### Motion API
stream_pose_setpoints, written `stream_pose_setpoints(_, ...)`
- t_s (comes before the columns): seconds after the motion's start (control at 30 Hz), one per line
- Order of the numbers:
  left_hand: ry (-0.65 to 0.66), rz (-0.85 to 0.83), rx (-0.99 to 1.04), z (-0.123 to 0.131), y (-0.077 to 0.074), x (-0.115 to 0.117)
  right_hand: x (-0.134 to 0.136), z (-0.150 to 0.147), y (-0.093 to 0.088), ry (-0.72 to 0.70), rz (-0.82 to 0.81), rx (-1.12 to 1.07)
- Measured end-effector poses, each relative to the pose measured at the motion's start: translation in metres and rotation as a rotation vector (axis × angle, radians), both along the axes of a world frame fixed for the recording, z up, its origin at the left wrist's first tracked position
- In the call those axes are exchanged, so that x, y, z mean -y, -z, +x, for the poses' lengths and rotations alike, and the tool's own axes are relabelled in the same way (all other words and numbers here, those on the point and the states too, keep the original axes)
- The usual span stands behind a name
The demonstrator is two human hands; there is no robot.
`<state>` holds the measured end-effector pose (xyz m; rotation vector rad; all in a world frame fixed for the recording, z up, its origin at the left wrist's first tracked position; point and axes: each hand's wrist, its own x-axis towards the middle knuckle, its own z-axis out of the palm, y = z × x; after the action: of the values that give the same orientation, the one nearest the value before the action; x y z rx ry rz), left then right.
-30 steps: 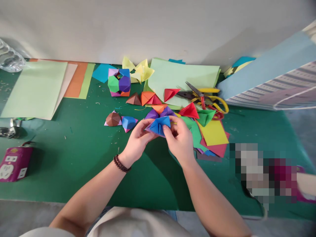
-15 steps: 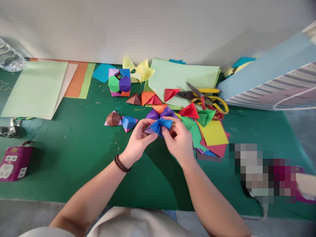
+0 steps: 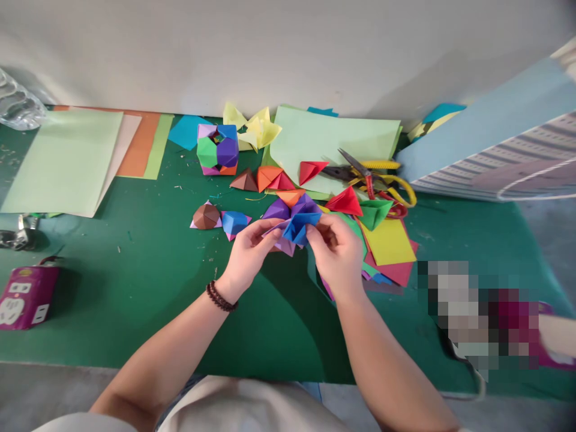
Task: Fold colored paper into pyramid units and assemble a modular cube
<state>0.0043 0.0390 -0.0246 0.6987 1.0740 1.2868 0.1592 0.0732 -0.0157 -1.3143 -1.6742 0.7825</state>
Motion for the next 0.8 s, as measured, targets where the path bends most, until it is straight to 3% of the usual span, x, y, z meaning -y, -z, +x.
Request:
stream_pose_setpoints(0.1,-0.028,0.017,-0.227,-0.0038,-0.0006,-0.0014,-0.0007,0.0053,-0.0034,-0.038,0.187,0.096)
stream_pose_setpoints(0.2,-0.018,0.043,-0.338,-0.0064,-0.0018,-0.0022,0.0001,0.0083,-0.0055,-0.169,0.201,0.176)
stream_pose_setpoints(0.3,0.035,-0.012,-0.266,-0.0065,-0.0016,-0.0023,-0.0001,0.0077,-0.0055,-0.246,0.212,0.231)
stream_pose_setpoints(0.47,0.128,-0.102,-0.106,-0.0044,0.0032,-0.0018,-0.0035,0.0052,-0.0036,-0.224,0.311,0.259)
stream_pose_setpoints(0.8,0.297,-0.064,-0.125,-0.0078,0.0024,-0.0004,-0.0031,0.0051,-0.0032,-0.317,0.365,0.322)
